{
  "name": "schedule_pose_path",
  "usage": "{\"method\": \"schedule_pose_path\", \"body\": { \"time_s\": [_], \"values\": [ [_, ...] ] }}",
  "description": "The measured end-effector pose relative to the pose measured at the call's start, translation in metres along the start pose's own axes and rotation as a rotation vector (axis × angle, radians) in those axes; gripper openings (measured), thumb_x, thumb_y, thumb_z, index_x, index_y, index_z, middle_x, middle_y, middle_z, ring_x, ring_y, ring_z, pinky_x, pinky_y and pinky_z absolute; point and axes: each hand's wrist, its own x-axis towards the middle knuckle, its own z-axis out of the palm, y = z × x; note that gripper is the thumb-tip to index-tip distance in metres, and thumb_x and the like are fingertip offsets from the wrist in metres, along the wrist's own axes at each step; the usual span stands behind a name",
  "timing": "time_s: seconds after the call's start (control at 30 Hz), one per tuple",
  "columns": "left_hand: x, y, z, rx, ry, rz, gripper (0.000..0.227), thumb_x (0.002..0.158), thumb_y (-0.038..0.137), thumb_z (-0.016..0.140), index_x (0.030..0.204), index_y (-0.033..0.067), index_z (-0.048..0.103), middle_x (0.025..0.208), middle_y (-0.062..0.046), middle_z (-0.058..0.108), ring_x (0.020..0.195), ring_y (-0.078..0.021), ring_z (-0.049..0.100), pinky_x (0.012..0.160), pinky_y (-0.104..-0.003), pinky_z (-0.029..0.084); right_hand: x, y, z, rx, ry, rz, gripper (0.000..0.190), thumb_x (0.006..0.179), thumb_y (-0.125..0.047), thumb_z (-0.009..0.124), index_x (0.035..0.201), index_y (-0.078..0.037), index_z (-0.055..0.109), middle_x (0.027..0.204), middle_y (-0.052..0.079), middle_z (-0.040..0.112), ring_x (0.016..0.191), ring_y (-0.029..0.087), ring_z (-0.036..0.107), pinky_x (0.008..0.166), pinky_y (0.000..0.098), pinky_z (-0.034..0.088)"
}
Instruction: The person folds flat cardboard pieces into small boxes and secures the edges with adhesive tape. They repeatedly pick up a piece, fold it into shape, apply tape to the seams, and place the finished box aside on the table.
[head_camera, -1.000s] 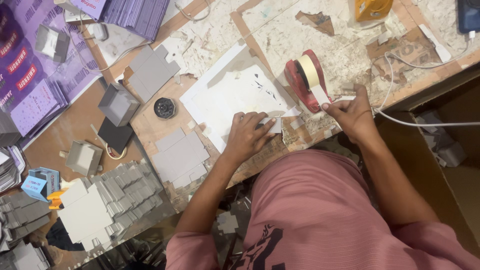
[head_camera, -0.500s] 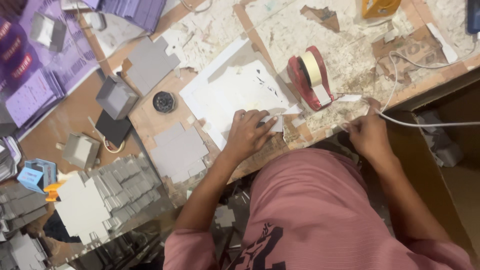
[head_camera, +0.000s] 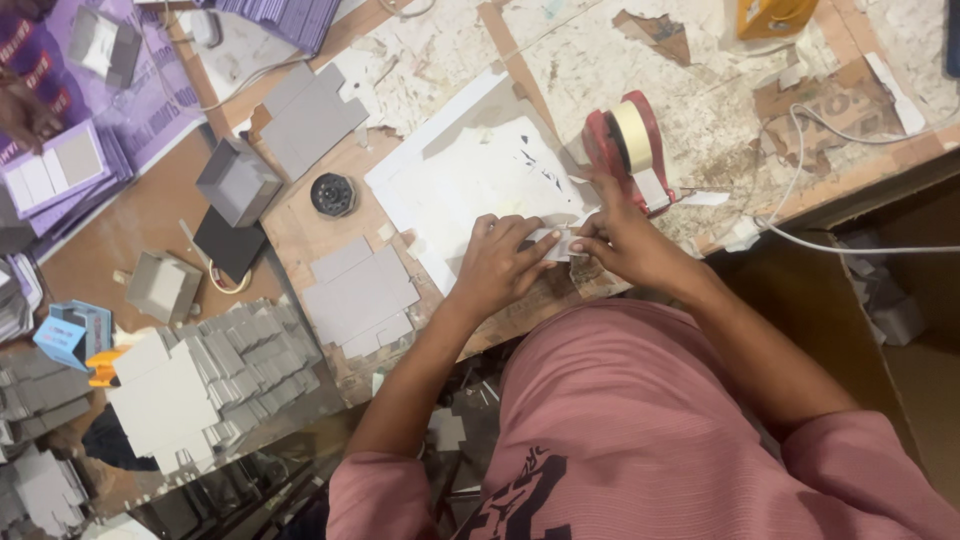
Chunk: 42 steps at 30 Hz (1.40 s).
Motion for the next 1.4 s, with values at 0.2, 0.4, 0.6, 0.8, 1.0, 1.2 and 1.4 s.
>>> {"method": "schedule_pose_path", "body": {
  "time_s": [0.2, 0.4, 0.6, 0.8, 1.0, 1.2, 1.4],
  "values": [
    [0.000, 0.001, -0.002, -0.006, 0.000, -0.013, 0.044, 0.090, 0.030, 0.078, 0.132, 0.0182, 0.070, 0.129, -0.007, 0.064, 0.113, -0.0228, 0.060, 0.095, -0.045, 0.038, 0.006, -0.005, -0.003, -0.044, -0.064, -0.014, 0.088, 0.091, -0.004, 0.069, 0.157, -0.005, 0.011, 0.084, 0.018, 0.073, 0.076, 0.022, 0.071, 0.072, 0.0359, 0.055],
    [0.002, 0.000, -0.001, -0.014, 0.001, -0.005, 0.043, 0.090, 0.030, 0.078, 0.131, 0.0170, 0.070, 0.129, -0.007, 0.064, 0.113, -0.0232, 0.060, 0.095, -0.045, 0.038, 0.010, -0.007, -0.003, -0.019, -0.070, 0.075, 0.095, 0.090, -0.006, 0.071, 0.158, -0.001, 0.004, 0.084, 0.019, 0.074, 0.076, 0.022, 0.072, 0.070, 0.0352, 0.057],
    [0.001, -0.002, 0.001, -0.019, 0.000, -0.008, 0.046, 0.089, 0.030, 0.078, 0.132, 0.0139, 0.069, 0.130, -0.007, 0.065, 0.114, -0.0226, 0.059, 0.097, -0.045, 0.038, 0.019, 0.006, 0.002, 0.027, -0.017, 0.049, 0.106, 0.084, -0.013, 0.077, 0.158, 0.001, 0.002, 0.107, 0.019, 0.066, 0.079, 0.023, 0.073, 0.065, 0.0357, 0.060],
    [0.000, -0.003, 0.005, -0.079, 0.036, -0.031, 0.058, 0.089, 0.030, 0.079, 0.137, 0.0030, 0.063, 0.128, -0.008, 0.066, 0.114, -0.0233, 0.060, 0.097, -0.042, 0.038, 0.037, 0.014, 0.013, -0.176, -0.002, 0.072, 0.091, 0.080, -0.029, 0.089, 0.145, 0.004, 0.035, 0.096, 0.017, 0.062, 0.074, 0.023, 0.066, 0.062, 0.0364, 0.054],
    [0.003, -0.001, 0.004, -0.109, 0.046, -0.055, 0.059, 0.087, 0.029, 0.081, 0.135, 0.0003, 0.063, 0.124, -0.009, 0.068, 0.109, -0.0238, 0.061, 0.095, -0.041, 0.038, 0.038, 0.047, 0.015, 0.156, -0.123, 0.142, 0.057, 0.091, -0.018, 0.075, 0.138, -0.004, 0.046, 0.077, 0.005, 0.066, 0.070, 0.013, 0.063, 0.060, 0.0293, 0.050],
    [0.002, 0.000, -0.003, -0.115, 0.024, -0.069, 0.057, 0.085, 0.030, 0.082, 0.131, 0.0002, 0.065, 0.124, -0.010, 0.068, 0.112, -0.0259, 0.061, 0.098, -0.043, 0.038, 0.050, 0.120, 0.036, 0.392, -0.118, -0.096, 0.054, 0.095, 0.001, 0.065, 0.142, -0.004, 0.038, 0.087, 0.003, 0.063, 0.080, 0.009, 0.060, 0.071, 0.0254, 0.051],
    [0.002, 0.001, -0.003, -0.127, 0.012, -0.086, 0.056, 0.086, 0.030, 0.081, 0.131, 0.0006, 0.066, 0.124, -0.010, 0.069, 0.113, -0.0270, 0.061, 0.099, -0.043, 0.038, 0.043, 0.163, 0.054, 0.375, 0.005, -0.137, 0.058, 0.095, 0.000, 0.065, 0.144, -0.004, 0.033, 0.086, 0.001, 0.061, 0.078, 0.009, 0.060, 0.069, 0.0231, 0.051]
  ]
}}
